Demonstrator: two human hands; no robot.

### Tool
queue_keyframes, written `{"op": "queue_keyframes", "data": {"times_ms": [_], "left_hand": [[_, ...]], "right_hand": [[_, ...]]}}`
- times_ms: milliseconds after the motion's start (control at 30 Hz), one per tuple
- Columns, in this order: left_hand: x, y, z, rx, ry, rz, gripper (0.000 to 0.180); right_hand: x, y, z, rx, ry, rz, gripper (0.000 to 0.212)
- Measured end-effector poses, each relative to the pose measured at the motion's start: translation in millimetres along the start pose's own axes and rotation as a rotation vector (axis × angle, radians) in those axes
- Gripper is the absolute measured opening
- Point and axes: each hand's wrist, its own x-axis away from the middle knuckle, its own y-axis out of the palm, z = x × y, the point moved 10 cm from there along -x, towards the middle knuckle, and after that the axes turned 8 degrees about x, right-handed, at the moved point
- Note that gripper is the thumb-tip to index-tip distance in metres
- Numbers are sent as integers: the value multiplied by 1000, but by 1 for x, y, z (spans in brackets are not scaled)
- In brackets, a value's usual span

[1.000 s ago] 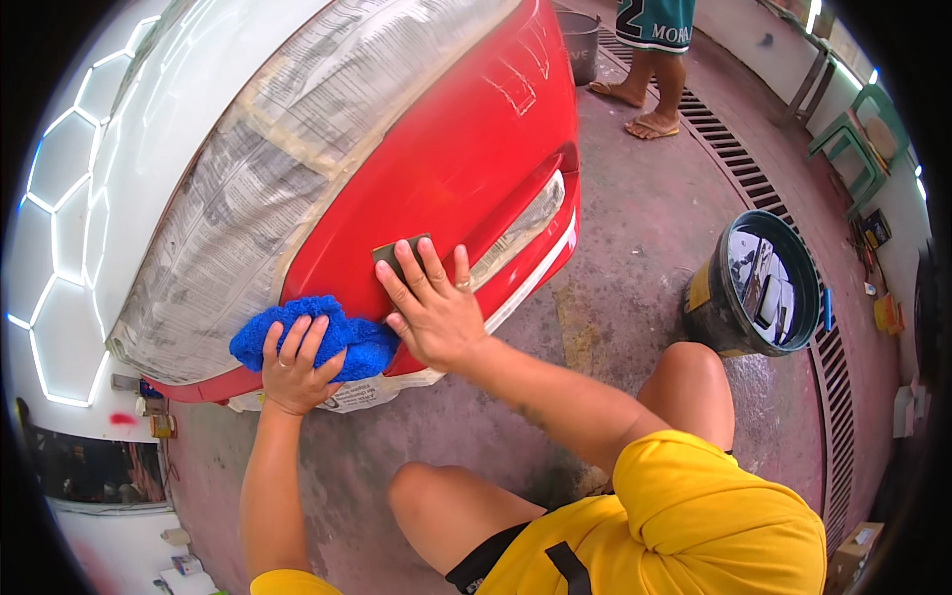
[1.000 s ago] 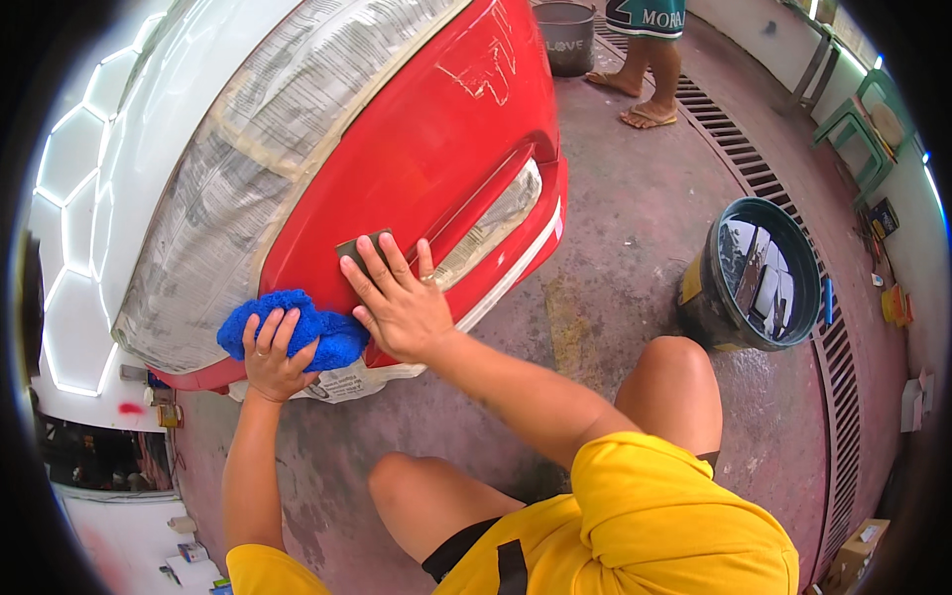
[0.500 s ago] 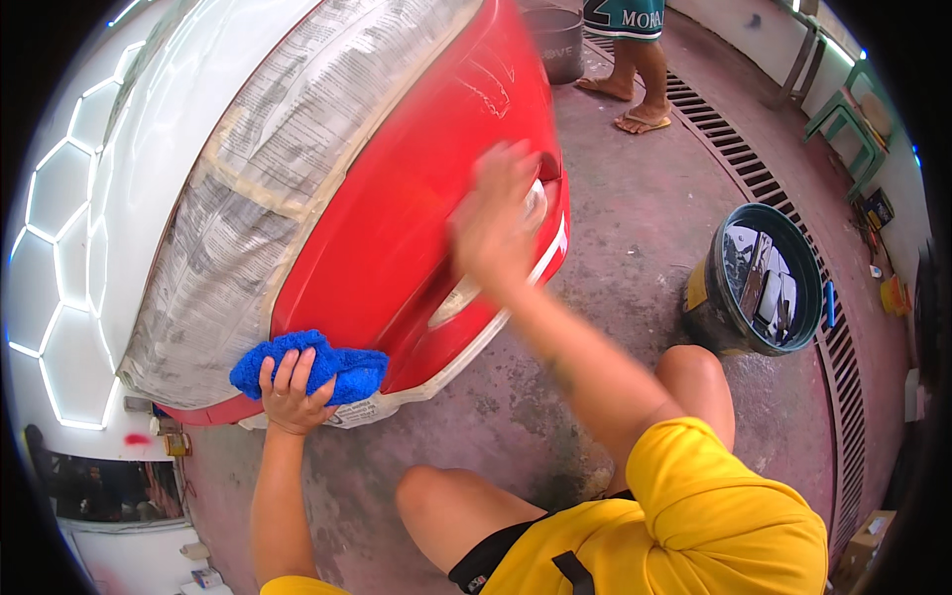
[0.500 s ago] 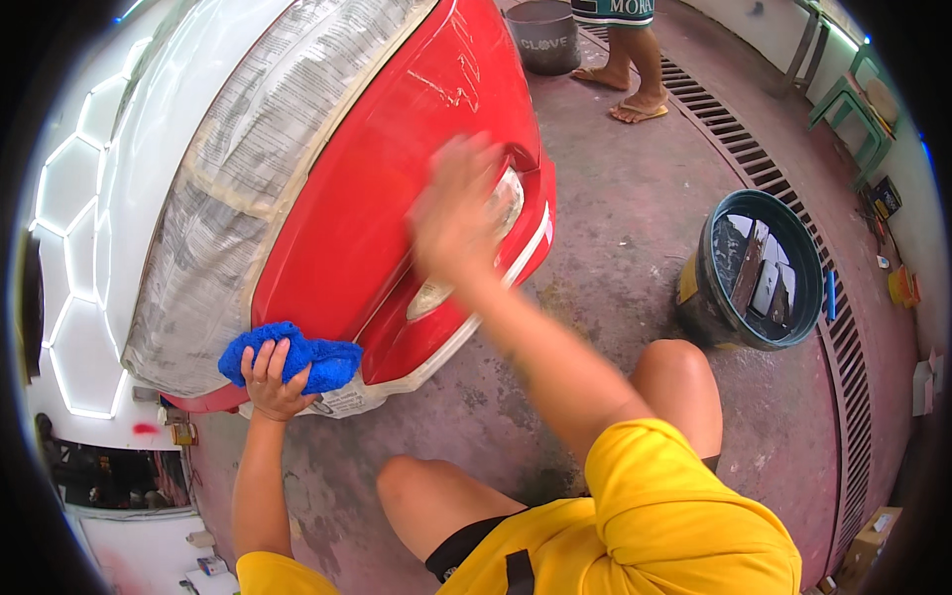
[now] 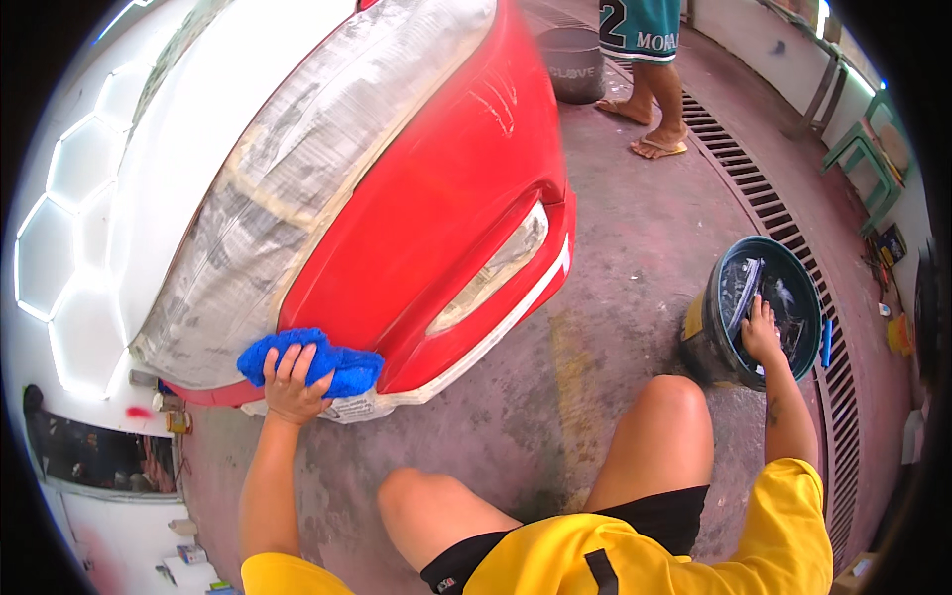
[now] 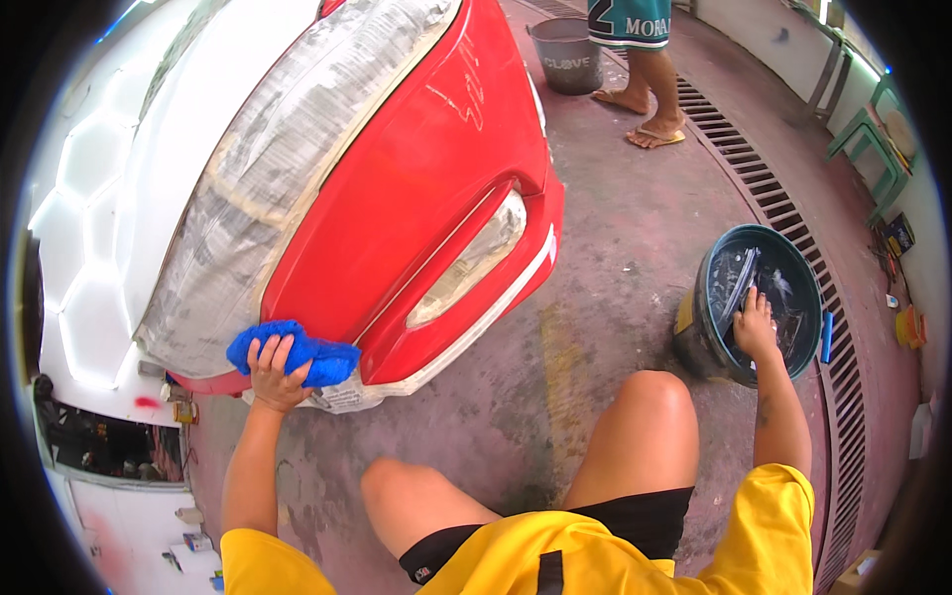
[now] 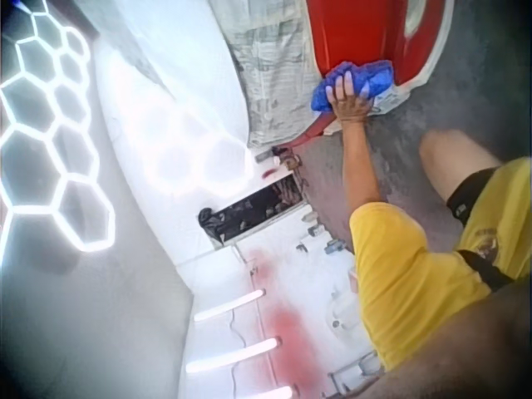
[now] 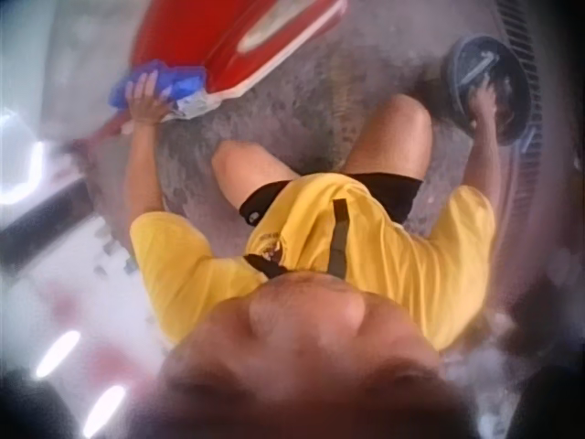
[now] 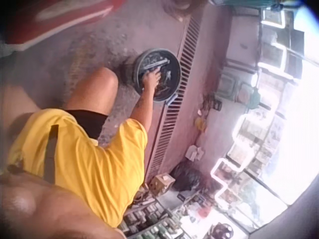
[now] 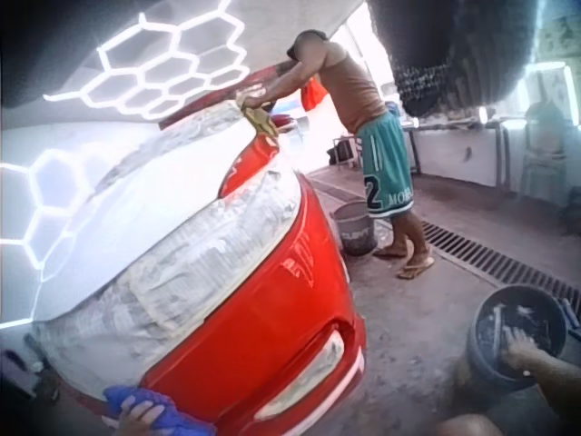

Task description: The person wipes the white hood of a red car with a blue cloth, then uses a sanding block to smooth the red bumper area. They repeatedly dip the sanding block into a bucket of water and wipe the surface with the cloth.

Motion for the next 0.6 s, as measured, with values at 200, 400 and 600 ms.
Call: {"op": "queue_keyframes", "data": {"times_ms": [200, 400, 600], "left_hand": [[-38, -40, 29, 190, -273, 17, 42], [-3, -70, 91, 344, -691, 191, 45], [-61, 2, 205, 1149, -809, -77, 51]], "right_hand": [[-33, -5, 110, -524, -141, 139, 53], [75, -94, 117, -1117, 31, -99, 53], [81, -159, 91, -1695, 21, 32, 61]]}}
